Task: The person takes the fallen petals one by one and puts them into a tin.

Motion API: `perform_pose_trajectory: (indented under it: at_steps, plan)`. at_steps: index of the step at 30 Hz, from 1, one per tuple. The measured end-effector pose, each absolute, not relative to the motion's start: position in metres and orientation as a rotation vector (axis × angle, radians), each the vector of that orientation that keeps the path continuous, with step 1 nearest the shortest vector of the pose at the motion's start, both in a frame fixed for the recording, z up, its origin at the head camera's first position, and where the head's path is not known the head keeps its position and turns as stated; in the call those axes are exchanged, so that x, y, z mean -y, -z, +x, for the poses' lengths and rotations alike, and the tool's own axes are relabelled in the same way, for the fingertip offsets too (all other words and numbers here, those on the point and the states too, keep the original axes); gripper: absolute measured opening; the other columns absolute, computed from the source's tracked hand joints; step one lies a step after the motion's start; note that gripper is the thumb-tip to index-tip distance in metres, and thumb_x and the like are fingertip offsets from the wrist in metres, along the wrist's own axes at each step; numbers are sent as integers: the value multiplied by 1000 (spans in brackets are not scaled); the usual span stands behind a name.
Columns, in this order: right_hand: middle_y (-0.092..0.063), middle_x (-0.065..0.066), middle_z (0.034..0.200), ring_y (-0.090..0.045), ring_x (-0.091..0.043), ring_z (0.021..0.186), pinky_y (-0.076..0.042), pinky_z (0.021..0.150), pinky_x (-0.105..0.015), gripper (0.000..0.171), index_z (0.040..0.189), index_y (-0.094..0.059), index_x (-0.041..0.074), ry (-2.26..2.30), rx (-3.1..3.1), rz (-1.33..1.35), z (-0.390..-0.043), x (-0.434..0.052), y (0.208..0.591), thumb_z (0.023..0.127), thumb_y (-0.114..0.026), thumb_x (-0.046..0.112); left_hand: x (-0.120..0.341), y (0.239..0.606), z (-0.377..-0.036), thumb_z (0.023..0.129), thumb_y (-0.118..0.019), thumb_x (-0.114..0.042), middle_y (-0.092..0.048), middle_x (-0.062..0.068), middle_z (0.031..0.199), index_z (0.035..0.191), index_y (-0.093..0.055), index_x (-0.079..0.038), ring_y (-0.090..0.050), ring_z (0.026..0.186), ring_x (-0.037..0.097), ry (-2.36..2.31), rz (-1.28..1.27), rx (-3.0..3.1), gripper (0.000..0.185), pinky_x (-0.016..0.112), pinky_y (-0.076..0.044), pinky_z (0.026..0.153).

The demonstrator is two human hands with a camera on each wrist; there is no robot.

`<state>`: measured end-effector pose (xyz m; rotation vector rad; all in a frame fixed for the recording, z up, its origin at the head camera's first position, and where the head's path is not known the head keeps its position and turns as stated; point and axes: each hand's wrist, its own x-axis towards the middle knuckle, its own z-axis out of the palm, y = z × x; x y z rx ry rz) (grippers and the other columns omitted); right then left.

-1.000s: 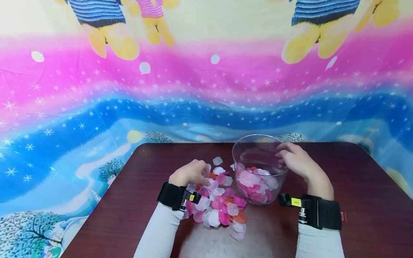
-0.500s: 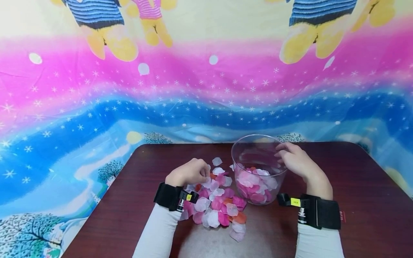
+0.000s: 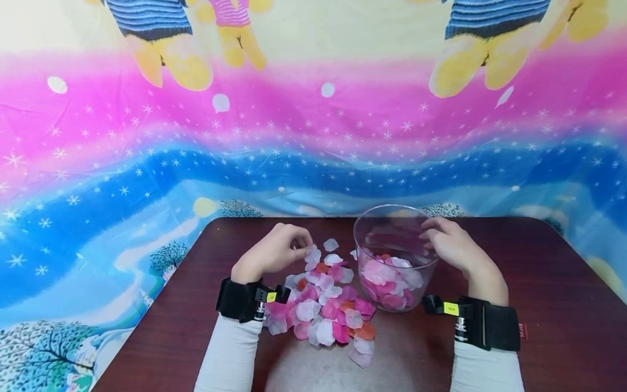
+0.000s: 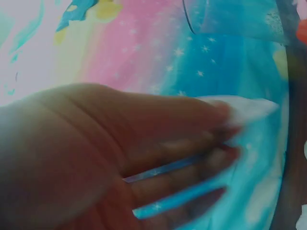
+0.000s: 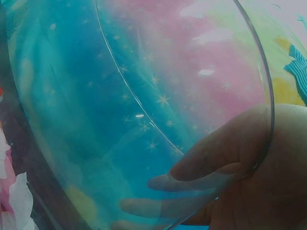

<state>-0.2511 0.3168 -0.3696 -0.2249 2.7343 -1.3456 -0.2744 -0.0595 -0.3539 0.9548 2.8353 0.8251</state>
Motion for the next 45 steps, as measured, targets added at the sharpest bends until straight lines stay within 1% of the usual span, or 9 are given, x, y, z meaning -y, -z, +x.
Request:
perform_pose_trajectory:
  at_steps: [4, 11, 18, 20, 22, 25, 27, 36, 45]
  plan:
    - [-51, -40, 137, -58, -53, 121, -57, 89, -52, 47, 144, -36, -15, 1349, -2734, -224, -250, -318, 370, 110, -25, 16, 53, 348, -272, 99, -68, -9, -72, 0, 95, 107, -75, -8, -67, 87, 11, -965, 1116, -2887, 11, 26, -54, 82]
    - [-51, -40, 136, -58, -53, 120, -57, 89, -52, 47, 143, -36, -15, 1352, -2732, -224, -249, -318, 370, 110, -25, 17, 41, 340, -262, 98, -70, -8, -73, -1, 99, 108, -76, -10, -63, 84, 9, -1153, 1347, -3009, 13, 25, -52, 79]
    - [-51, -40, 136, -58, -53, 120, -57, 89, -52, 46, 143, -36, -15, 1337, -2739, -223, -251, -318, 370, 110, -25, 15, 22, 340, -256, 97, -70, -6, -74, 1, 105, 109, -76, -7, -66, 96, 12, -1254, 1649, -3044, 14, 21, -51, 88]
    - [-51, -40, 136, -58, -53, 120, -57, 88, -52, 46, 143, -36, -15, 1336, -2739, -227, -251, -318, 371, 110, -25, 15, 14, 341, -254, 96, -72, -6, -74, 1, 104, 108, -77, -8, -66, 96, 12, -1229, 1721, -3053, 13, 22, -50, 95]
    - [-51, -40, 137, -59, -53, 120, -57, 89, -52, 46, 143, -36, -15, 1336, -2737, -228, -251, -318, 371, 110, -25, 15, 6, 343, -252, 95, -73, -7, -74, 0, 103, 108, -77, -8, -66, 98, 13, -1169, 1767, -3060, 14, 24, -49, 97]
    - [-51, -40, 137, -58, -53, 120, -57, 89, -53, 47, 144, -36, -15, 1337, -2737, -230, -250, -318, 371, 110, -25, 16, -4, 346, -248, 95, -73, -8, -75, -1, 106, 109, -78, -11, -65, 100, 13, -1030, 1791, -3057, 15, 28, -49, 99]
    - [-50, -39, 137, -58, -53, 121, -56, 90, -53, 47, 144, -35, -15, 1335, -2736, -227, -250, -318, 371, 110, -24, 16, -10, 348, -247, 96, -72, -10, -75, -2, 108, 111, -78, -12, -64, 103, 14, -935, 1797, -3052, 16, 29, -49, 95]
    - [-51, -39, 138, -57, -53, 121, -56, 91, -54, 47, 144, -36, -14, 1342, -2737, -228, -251, -317, 368, 111, -24, 17, -18, 351, -242, 98, -71, -18, -74, -4, 114, 118, -77, -15, -62, 113, 14, -730, 1762, -3067, 21, 30, -45, 105]
    - [-51, -39, 137, -57, -53, 122, -57, 89, -51, 47, 144, -36, -14, 1350, -2726, -226, -251, -318, 369, 110, -24, 16, -17, 352, -244, 100, -68, -15, -72, -3, 121, 122, -75, -15, -59, 119, 17, -692, 1784, -3059, 24, 34, -43, 108]
